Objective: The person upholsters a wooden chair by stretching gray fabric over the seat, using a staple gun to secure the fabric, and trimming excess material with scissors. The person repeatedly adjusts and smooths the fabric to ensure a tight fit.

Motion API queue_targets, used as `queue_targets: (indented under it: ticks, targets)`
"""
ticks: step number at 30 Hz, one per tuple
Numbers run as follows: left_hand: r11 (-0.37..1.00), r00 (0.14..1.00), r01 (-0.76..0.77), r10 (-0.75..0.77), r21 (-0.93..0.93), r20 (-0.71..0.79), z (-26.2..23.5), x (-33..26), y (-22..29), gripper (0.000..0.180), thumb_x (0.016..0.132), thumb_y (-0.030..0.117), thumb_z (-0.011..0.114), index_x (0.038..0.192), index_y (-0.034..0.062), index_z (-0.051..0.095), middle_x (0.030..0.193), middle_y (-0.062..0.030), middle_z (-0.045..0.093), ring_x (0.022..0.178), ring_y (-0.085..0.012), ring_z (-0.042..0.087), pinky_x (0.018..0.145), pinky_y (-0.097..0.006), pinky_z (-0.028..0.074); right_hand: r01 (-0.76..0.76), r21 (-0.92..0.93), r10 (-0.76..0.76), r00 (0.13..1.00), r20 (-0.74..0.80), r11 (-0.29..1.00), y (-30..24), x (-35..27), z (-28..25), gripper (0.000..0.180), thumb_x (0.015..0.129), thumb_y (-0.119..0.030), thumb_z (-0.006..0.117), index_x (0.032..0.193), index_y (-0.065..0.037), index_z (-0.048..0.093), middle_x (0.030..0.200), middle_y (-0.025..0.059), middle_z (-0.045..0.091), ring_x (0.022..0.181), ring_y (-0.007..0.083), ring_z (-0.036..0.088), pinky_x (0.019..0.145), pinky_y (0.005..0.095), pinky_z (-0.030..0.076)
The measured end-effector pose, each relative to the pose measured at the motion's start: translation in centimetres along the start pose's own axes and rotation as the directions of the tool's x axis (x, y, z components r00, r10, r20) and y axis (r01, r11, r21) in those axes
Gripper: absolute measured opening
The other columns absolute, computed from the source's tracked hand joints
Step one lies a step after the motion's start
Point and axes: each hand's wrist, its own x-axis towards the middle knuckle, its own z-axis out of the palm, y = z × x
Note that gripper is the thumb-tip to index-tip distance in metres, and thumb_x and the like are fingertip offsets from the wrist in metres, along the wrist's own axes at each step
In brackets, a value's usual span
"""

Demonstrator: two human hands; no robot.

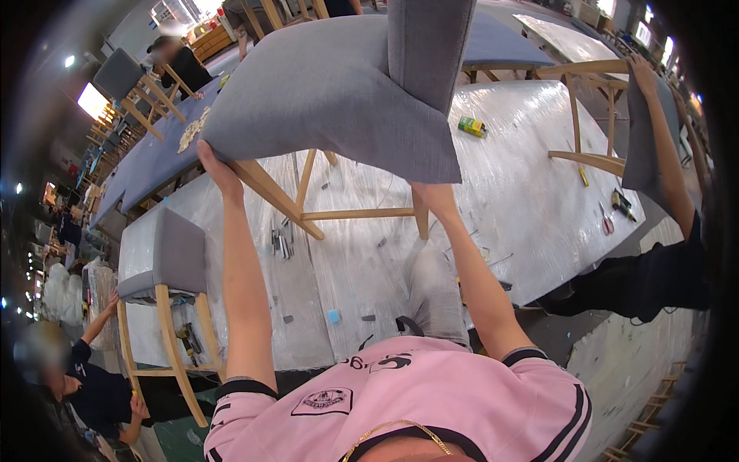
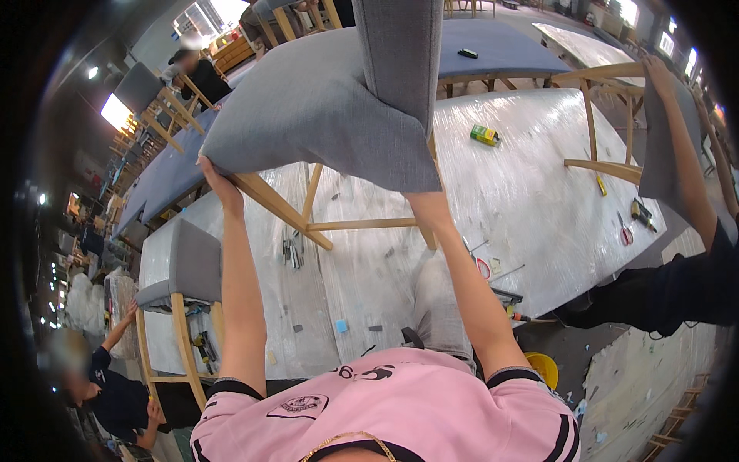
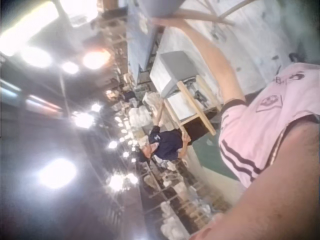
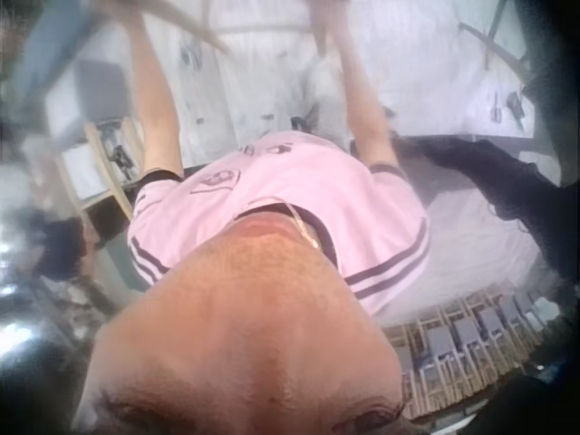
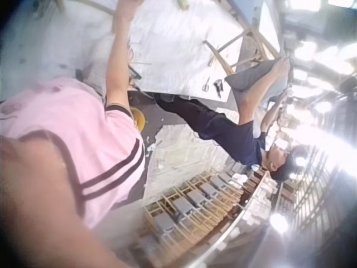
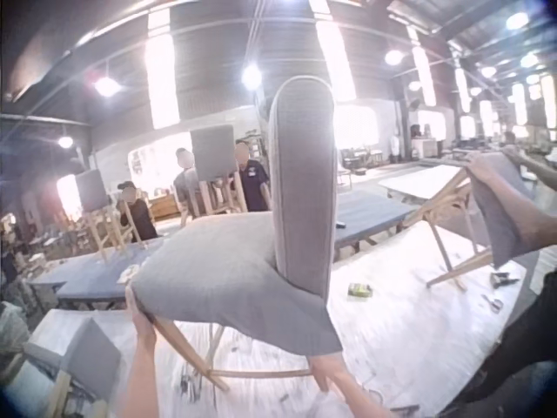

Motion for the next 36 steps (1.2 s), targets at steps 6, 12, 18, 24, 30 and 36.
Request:
queue_targets:
  ticks: [6, 12, 18, 24, 30, 36]
  targets:
    - [0.994, 0.994, 0.105, -0.105, 0.009, -0.011, 0.7, -2.5, 2.0, 0.078, 0.105, 0.064, 0.046, 0.145, -0.0032, 0.045, 0.143, -0.0116, 0.051, 0.135, -0.023, 0.046, 0.117, -0.036, 0.03, -0.007, 0.912, 0.203, 0.976, -0.084, 0.409, -10.3, -2.9, -7.9, 0.043, 0.1, -0.013, 0.068, 0.139, 0.0, 0.054, 0.121, 0.0101, 0.066, 0.108, 0.0167, 0.064, 0.093, 0.0334, 0.052]
    - [0.965, 0.972, 0.155, -0.111, 0.213, -0.205, 2.2, -7.2, 5.9, 0.075, 0.105, 0.055, 0.052, 0.151, -0.0029, 0.037, 0.153, -0.0184, 0.041, 0.143, -0.0279, 0.04, 0.12, -0.039, 0.027, 0.243, 0.619, -0.021, 0.939, -0.343, 0.747, -18.2, -1.4, -8.3, 0.016, 0.098, -0.011, 0.073, 0.106, 0.001, 0.068, 0.092, 0.0008, 0.07, 0.082, 0.0046, 0.061, 0.071, 0.0215, 0.048]
    - [0.706, 0.773, -0.605, 0.408, 0.369, 0.487, 11.0, -10.0, 15.3, 0.045, 0.095, 0.021, 0.07, 0.134, 0.0022, 0.06, 0.142, -0.0153, 0.057, 0.135, -0.0316, 0.052, 0.116, -0.043, 0.035, 0.291, 0.293, -0.194, 0.928, -0.319, 0.911, -24.0, 1.9, -3.0, 0.018, 0.091, -0.012, 0.077, 0.1, 0.001, 0.067, 0.081, 0.0078, 0.067, 0.068, 0.0169, 0.06, 0.062, 0.0327, 0.048]
    - [0.659, 0.378, -0.746, 0.304, 0.093, 0.874, 21.8, -7.9, 16.8, 0.039, 0.093, 0.032, 0.071, 0.127, 0.0123, 0.071, 0.137, -0.0139, 0.063, 0.128, -0.0332, 0.058, 0.11, -0.042, 0.043, 0.383, 0.214, -0.315, 0.903, -0.293, 0.899, -20.5, 0.2, -2.4, 0.028, 0.082, -0.01, 0.077, 0.107, -0.002, 0.066, 0.105, 0.0157, 0.067, 0.085, 0.0367, 0.064, 0.074, 0.0417, 0.053]
    - [0.534, 0.367, -0.832, 0.331, 0.148, 0.869, 23.3, -8.2, 11.4, 0.035, 0.093, 0.038, 0.074, 0.122, 0.0192, 0.076, 0.127, -0.0102, 0.069, 0.117, -0.0331, 0.065, 0.098, -0.043, 0.052, 0.312, -0.24, -0.391, 0.8, -0.455, 0.919, -14.6, -1.6, -5.6, 0.066, 0.072, -0.008, 0.083, 0.134, -0.017, 0.062, 0.141, 0.0061, 0.054, 0.115, 0.0313, 0.054, 0.096, 0.0434, 0.046]
    - [0.727, 0.568, -0.66, 0.321, 0.188, 0.758, 23.8, -8.1, 10.4, 0.028, 0.097, 0.036, 0.068, 0.104, 0.0117, 0.08, 0.111, -0.0068, 0.075, 0.094, -0.0329, 0.072, 0.085, -0.04, 0.055, 0.444, -0.467, -0.625, 0.685, -0.374, 0.765, -13.9, 2.5, -6.8, 0.07, 0.066, -0.015, 0.089, 0.132, -0.022, 0.066, 0.139, -0.0052, 0.058, 0.117, 0.0267, 0.052, 0.1, 0.0423, 0.042]
